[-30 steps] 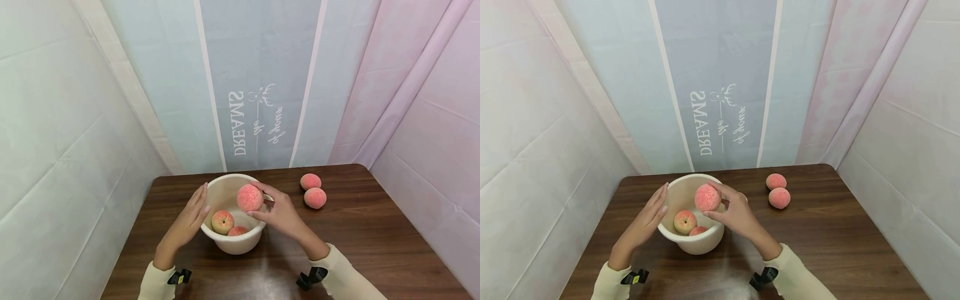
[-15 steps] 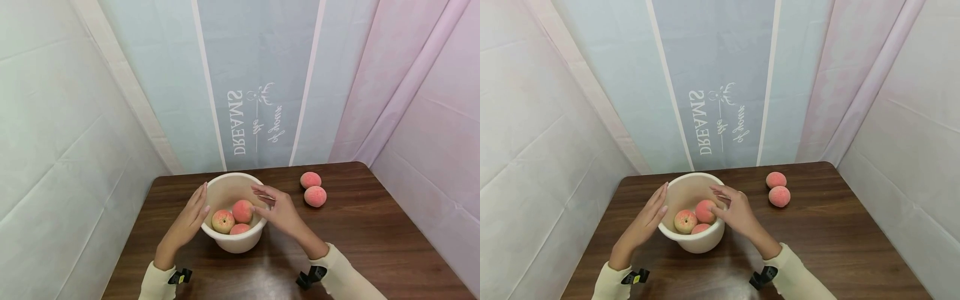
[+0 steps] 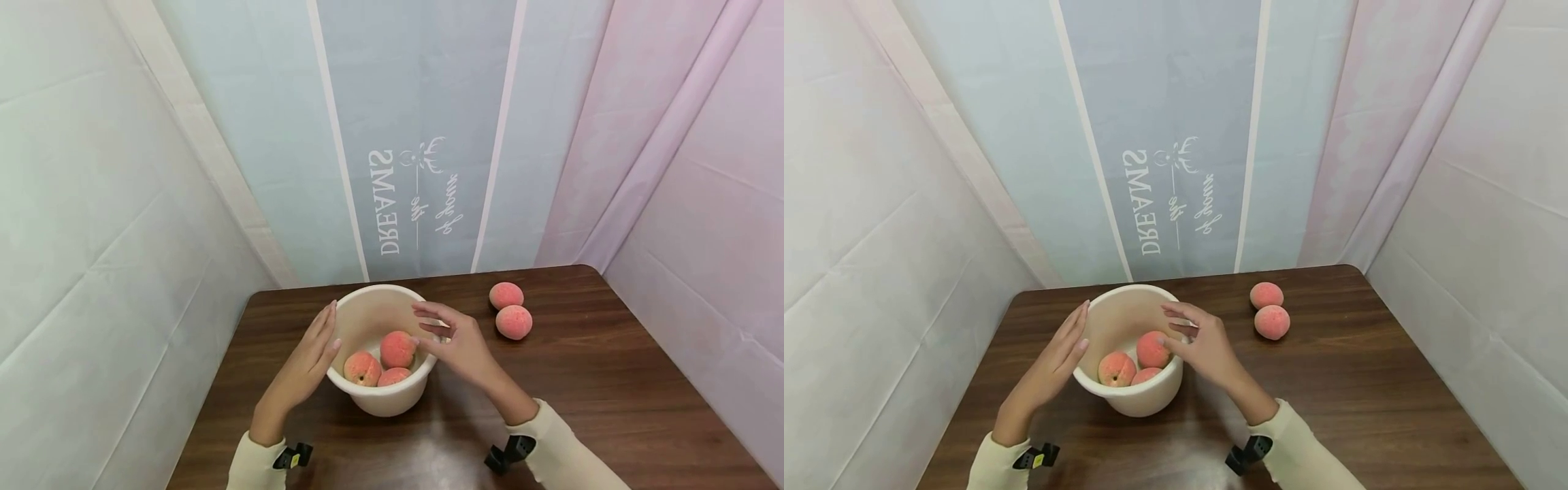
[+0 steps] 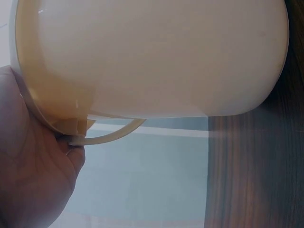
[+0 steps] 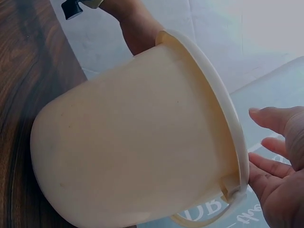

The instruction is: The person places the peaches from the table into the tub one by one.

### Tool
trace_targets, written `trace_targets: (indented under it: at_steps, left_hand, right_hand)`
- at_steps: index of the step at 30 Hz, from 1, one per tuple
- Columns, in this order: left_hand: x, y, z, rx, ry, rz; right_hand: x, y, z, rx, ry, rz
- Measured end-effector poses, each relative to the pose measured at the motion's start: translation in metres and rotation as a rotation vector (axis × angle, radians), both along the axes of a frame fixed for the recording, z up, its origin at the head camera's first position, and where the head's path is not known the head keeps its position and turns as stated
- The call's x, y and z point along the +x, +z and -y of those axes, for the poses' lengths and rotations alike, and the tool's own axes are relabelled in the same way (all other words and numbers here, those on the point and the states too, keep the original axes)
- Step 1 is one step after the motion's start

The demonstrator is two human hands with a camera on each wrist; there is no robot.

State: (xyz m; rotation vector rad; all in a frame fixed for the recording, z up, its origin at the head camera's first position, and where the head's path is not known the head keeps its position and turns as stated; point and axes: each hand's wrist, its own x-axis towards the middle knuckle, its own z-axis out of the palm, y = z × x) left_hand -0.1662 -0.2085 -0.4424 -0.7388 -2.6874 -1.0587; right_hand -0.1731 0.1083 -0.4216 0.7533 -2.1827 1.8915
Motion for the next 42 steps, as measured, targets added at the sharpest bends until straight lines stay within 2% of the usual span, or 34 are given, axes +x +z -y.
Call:
trace_targets:
  at_steps: [5,12,18,22,32,39,42]
  left_hand:
    - [-0.001,0.0,0.0,0.013,-0.002,-0.002]
    - [0.0,0.0,0.0,0.017,0.001,0.006]
    - [-0.001,-0.002,0.0,0.018,0.0,0.004]
    - [0.0,-0.002,0.001,0.021,-0.001,0.007]
    - [-0.003,-0.002,0.002,0.009,-0.001,-0.004]
    - [-0.003,-0.001,0.001,0.011,-0.002,-0.006]
    - [-0.003,-0.001,0.001,0.014,-0.002,-0.006]
  right_hand:
    - [-0.005,-0.002,-0.006,-0.016,-0.022,-0.031]
    - [-0.011,-0.003,-0.015,-0.029,-0.066,0.021]
    - [-0.015,-0.007,-0.021,-0.046,-0.074,0.013]
    - [-0.018,-0.01,-0.025,-0.037,-0.078,-0.007]
    - [-0.027,-0.025,-0.036,0.012,-0.13,0.015]
    - [-0.017,-0.005,-0.032,0.034,-0.146,0.071]
    - [-0.016,-0.002,-0.032,0.051,-0.171,0.075]
